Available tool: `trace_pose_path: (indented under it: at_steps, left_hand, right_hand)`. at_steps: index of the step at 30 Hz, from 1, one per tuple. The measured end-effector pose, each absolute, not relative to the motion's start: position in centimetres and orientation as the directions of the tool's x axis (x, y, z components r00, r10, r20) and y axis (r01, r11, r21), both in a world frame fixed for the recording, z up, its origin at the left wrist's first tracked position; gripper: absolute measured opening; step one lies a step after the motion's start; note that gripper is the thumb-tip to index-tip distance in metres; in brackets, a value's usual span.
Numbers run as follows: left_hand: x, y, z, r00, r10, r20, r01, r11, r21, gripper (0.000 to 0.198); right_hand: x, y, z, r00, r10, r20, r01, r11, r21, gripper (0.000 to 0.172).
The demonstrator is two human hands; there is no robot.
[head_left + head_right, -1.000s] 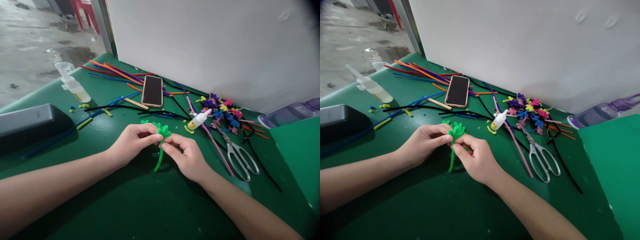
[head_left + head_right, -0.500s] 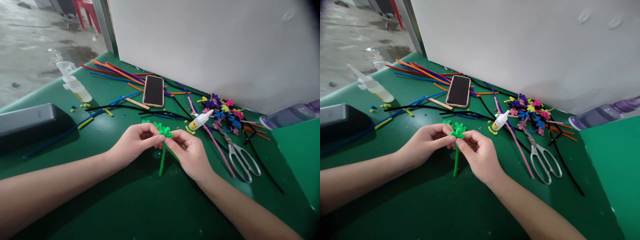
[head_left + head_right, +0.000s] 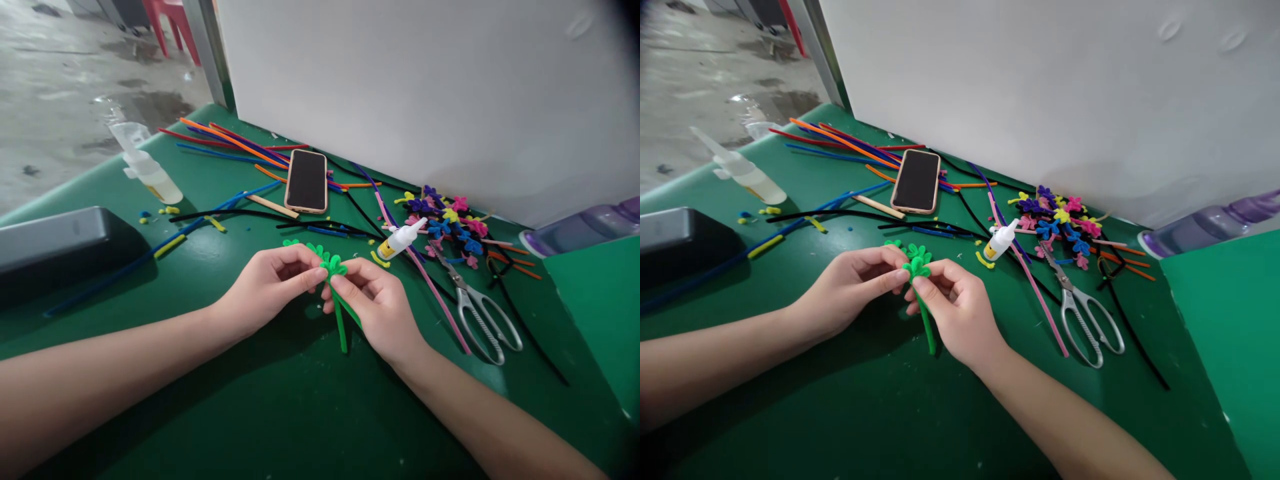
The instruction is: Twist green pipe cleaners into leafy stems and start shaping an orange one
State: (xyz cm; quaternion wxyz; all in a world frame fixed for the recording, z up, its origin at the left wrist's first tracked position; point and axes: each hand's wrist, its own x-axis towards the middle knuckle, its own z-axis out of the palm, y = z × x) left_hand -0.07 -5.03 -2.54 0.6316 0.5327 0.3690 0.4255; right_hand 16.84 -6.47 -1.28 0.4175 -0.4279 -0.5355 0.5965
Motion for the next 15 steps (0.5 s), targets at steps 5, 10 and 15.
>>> trace_pose_path:
  at_steps: [5,10,15]
  left_hand:
    - [-0.14,-5.03,-2.52,0.35,0.935,0.059,-0.079,-0.033,0.996,0.006]
    - [-0.24,-4.99,-2.49,0.357,0.933,0.048,-0.037,-0.038,0.999,0.008]
    - [-0.12,-4.87,-2.44,0.369,0.929,-0.032,-0.092,0.071,0.993,0.01]
  right_hand:
    - [16.97,-6.4,-1.05,-0.306,0.948,-0.091,0.041,-0.082,-0.996,0.009]
    - [16.91,-6.48,-1.25,-0.313,0.945,-0.096,0.076,-0.075,-0.994,0.01]
    - [16.63,-6.58,-1.49,-0.248,0.965,-0.085,0.016,-0.084,-0.996,0.011]
